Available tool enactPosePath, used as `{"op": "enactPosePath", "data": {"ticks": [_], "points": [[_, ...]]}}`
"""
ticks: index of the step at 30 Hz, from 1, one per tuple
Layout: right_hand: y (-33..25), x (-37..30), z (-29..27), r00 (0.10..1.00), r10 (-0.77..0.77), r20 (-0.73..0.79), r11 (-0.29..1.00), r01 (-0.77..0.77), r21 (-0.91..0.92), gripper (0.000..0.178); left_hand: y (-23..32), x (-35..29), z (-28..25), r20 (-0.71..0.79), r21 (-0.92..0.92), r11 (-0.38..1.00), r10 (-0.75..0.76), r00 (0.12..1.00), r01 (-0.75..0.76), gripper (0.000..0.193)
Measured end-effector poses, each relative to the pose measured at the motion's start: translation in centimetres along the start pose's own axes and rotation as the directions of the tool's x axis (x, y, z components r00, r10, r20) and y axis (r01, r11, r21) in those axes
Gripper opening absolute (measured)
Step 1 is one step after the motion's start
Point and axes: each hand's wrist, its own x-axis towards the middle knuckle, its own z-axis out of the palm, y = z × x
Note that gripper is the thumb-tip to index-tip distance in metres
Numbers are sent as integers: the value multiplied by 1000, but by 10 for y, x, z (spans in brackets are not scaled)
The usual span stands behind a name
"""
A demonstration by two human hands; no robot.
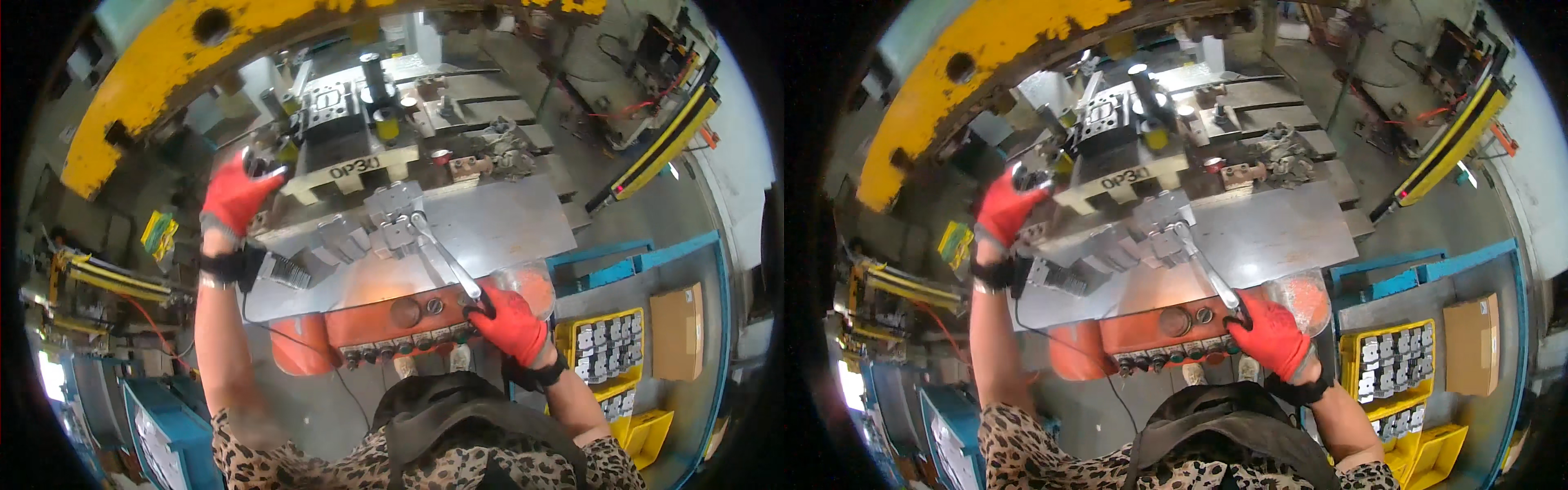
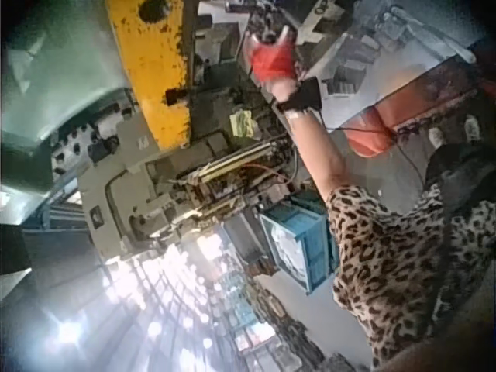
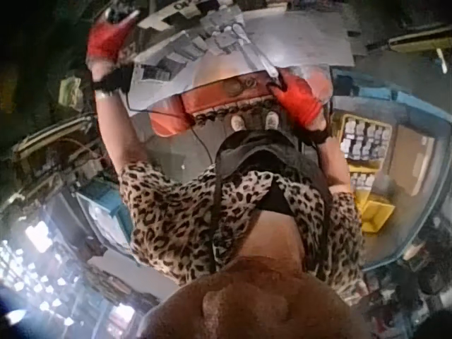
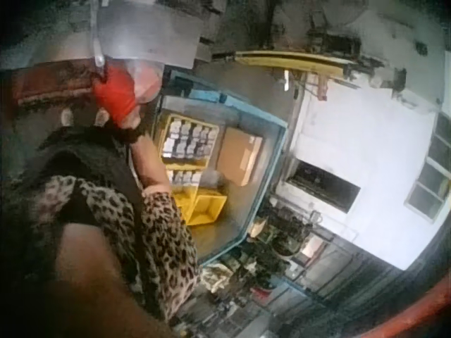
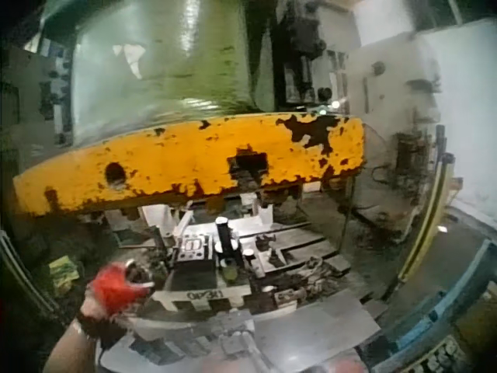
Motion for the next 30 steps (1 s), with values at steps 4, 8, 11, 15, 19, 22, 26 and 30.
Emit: {"op": "enactPosePath", "data": {"ticks": [4,8,11,15,19,22,26,30], "points": [[3,-1,14,1000,-18,11,1000,18,-3,62,-80,-89,-20,-106,181,974,-115,988,133,77],[-9,-19,-6,969,202,144,930,-236,281,58,-121,-132,0,15,-85,948,-305,952,306,101],[-3,-29,-10,957,244,159,907,-283,310,57,-147,-150,16,-57,97,955,-277,959,281,106],[-3,-38,-7,977,214,11,946,-210,246,60,-149,-149,19,-61,397,881,-253,965,256,114],[-13,-18,-11,957,282,75,909,-291,297,62,-142,-148,25,-57,431,873,-224,973,227,115],[-71,32,-17,944,298,143,838,-331,433,52,-156,-160,28,-126,453,873,-138,982,181,117],[-143,124,-10,982,139,130,834,-187,520,36,-147,-182,29,-187,304,945,-61,980,117,121],[-186,244,9,999,32,-10,905,-25,425,32,-152,-206,35,-335,224,969,-26,942,106,109]]}}
